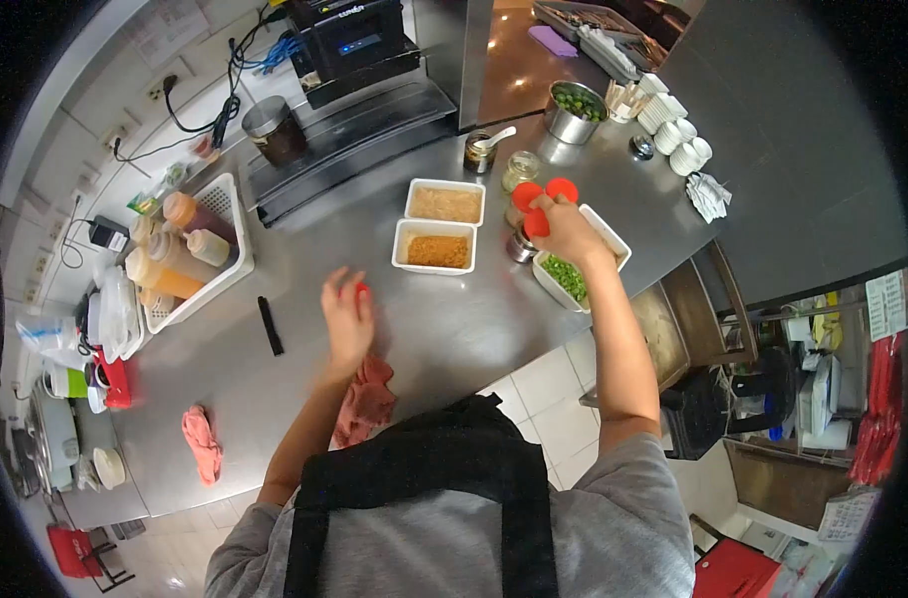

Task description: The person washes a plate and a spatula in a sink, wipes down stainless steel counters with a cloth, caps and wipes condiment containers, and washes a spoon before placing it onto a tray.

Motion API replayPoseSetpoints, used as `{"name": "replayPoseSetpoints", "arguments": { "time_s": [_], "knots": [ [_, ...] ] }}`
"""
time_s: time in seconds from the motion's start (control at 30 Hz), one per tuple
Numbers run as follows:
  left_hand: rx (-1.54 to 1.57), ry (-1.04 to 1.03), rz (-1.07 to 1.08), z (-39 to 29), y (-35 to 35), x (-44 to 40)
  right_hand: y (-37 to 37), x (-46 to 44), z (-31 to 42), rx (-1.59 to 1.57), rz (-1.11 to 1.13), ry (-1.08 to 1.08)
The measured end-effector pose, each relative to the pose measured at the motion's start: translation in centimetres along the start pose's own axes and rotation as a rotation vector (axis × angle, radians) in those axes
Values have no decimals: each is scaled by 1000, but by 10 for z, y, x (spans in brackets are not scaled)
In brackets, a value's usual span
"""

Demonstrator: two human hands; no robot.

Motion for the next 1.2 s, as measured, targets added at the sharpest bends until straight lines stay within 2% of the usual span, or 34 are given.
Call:
{"name": "replayPoseSetpoints", "arguments": {
  "time_s": [0.07, 0.17, 0.43, 0.53, 0.57, 0.63, 0.7, 0.8, 0.87, 0.97, 1.0, 1.1, 1.17, 1.2],
  "knots": [
    [50, -181, 114, -50, -19, -4, -9, -1, -3, -26, 21, -36],
    [-60, -299, 120, -101, -46, -21, -16, -6, -1, -25, 49, -53],
    [-301, -231, 118, -84, -88, -53, -31, -7, 19, -19, 36, 108],
    [-318, -271, 124, -84, -87, -42, -45, 0, 36, -22, -25, 123],
    [-328, -294, 121, -86, -86, -34, -51, 6, 44, 5, -115, 187],
    [-93, -325, 249, -88, -95, -2, -65, 21, 67, 67, 78, -15],
    [141, -215, 414, -90, -99, 15, -79, 37, 89, 101, 35, -43],
    [270, -90, 375, -72, -112, 36, -97, 61, 124, 22, 32, -114],
    [290, -108, 279, -57, -116, 40, -102, 71, 152, 44, -32, -77],
    [392, -158, 167, -48, -102, 40, -107, 74, 181, 84, -40, 148],
    [395, -210, 194, -48, -101, 39, -107, 75, 187, 80, -54, 232],
    [418, -334, 255, -48, -91, 40, -111, 80, 212, 117, 77, 716],
    [443, -375, 267, -55, -77, 41, -104, 73, 212, 81, 96, 716],
    [443, -264, 263, -48, -72, 38, -99, 71, 215, 60, 105, 717]
  ]
}}
Point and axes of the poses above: each hand's wrist, its own x-axis away from the middle knuckle, its own y-axis out of the back of the hand, z = x × y, the point moved 9 cm from there along -x, towards the middle knuckle, and after that the axes turned 7 degrees about z, right-handed, at the moved point
